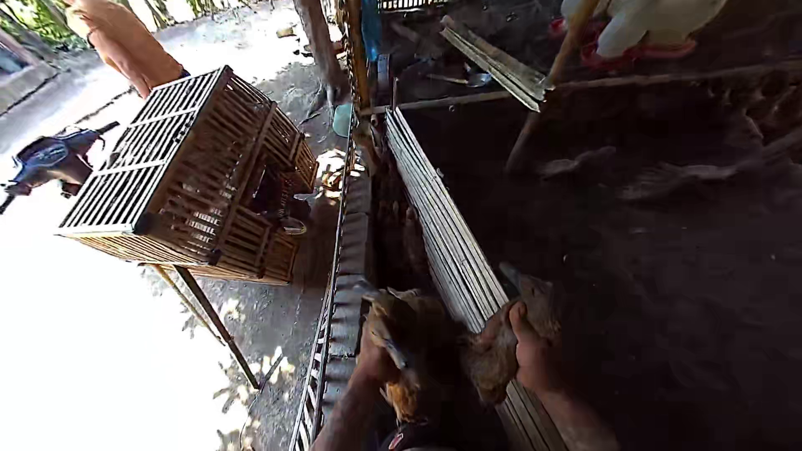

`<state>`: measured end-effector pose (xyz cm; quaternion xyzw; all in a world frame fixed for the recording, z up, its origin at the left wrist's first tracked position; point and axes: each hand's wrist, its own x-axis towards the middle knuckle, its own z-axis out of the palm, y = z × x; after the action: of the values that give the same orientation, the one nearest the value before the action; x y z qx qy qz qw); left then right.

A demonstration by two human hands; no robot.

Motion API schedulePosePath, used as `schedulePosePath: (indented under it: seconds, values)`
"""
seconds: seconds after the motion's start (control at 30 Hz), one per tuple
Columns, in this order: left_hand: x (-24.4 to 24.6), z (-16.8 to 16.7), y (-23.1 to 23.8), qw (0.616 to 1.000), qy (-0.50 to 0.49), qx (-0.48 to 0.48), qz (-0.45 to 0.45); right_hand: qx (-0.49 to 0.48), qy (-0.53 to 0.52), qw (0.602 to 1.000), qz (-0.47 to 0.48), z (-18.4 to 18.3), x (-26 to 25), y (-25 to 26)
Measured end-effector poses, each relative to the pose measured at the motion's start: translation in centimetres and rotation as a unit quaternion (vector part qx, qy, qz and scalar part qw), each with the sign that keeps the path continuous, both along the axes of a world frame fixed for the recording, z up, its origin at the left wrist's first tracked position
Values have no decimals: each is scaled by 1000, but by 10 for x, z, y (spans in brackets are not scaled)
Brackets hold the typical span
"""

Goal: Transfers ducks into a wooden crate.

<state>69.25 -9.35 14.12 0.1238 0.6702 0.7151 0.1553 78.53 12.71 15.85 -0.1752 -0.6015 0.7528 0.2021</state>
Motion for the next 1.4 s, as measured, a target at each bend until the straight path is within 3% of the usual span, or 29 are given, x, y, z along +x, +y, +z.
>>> schedulePosePath:
  seconds: [0.07, 0.17, 0.23, 0.3, 0.4, 0.53, 0.6, 0.67, 0.73, 0.8, 0.83, 0.9, 1.0, 1.13, 1.2, 1.33, 1.4]
  values:
    - [-9, -5, -6, 998, 4, -13, 63, -54, -12, 998, 12, 14, -17, 14]
    - [-24, -11, -13, 989, -7, 88, 121, -93, 14, 995, 31, 66, -44, 44]
    - [-29, -6, -19, 984, 25, 101, 142, -61, 79, 988, 116, 98, -55, 81]
    - [-42, -2, -22, 981, 41, 101, 160, 38, 109, 963, 244, 107, -68, 118]
    - [-59, -3, -38, 972, 65, 98, 205, 13, -24, 979, 202, 83, -88, 79]
    - [-91, -6, -67, 963, 15, 124, 238, -37, -288, 945, 154, -46, -131, 33]
    - [-110, -20, -85, 954, -16, 185, 235, -67, -333, 933, 117, -74, -166, 27]
    - [-136, -26, -88, 949, -43, 202, 239, -40, -343, 934, 98, -61, -212, 32]
    - [-149, -37, -98, 942, -101, 201, 249, 23, -340, 936, 92, -25, -251, 32]
    - [-168, -33, -110, 934, -120, 204, 268, 35, -258, 957, 130, 8, -287, 41]
    - [-181, -26, -116, 934, -104, 205, 272, 3, -180, 964, 194, 14, -302, 53]
    - [-200, -11, -128, 929, -82, 224, 283, -29, -87, 939, 330, 16, -322, 62]
    - [-223, 13, -139, 911, -69, 267, 308, 63, -159, 951, 257, -14, -336, 6]
    - [-238, 42, -149, 902, -58, 229, 362, 111, -359, 872, 313, -72, -365, -49]
    - [-244, 46, -154, 899, -27, 219, 378, 121, -414, 831, 351, -78, -393, -59]
    - [-245, 55, -154, 897, 26, 163, 410, 189, -490, 700, 484, -86, -443, -79]
    - [-253, 58, -150, 889, 59, 137, 433, 198, -504, 664, 516, -100, -463, -90]
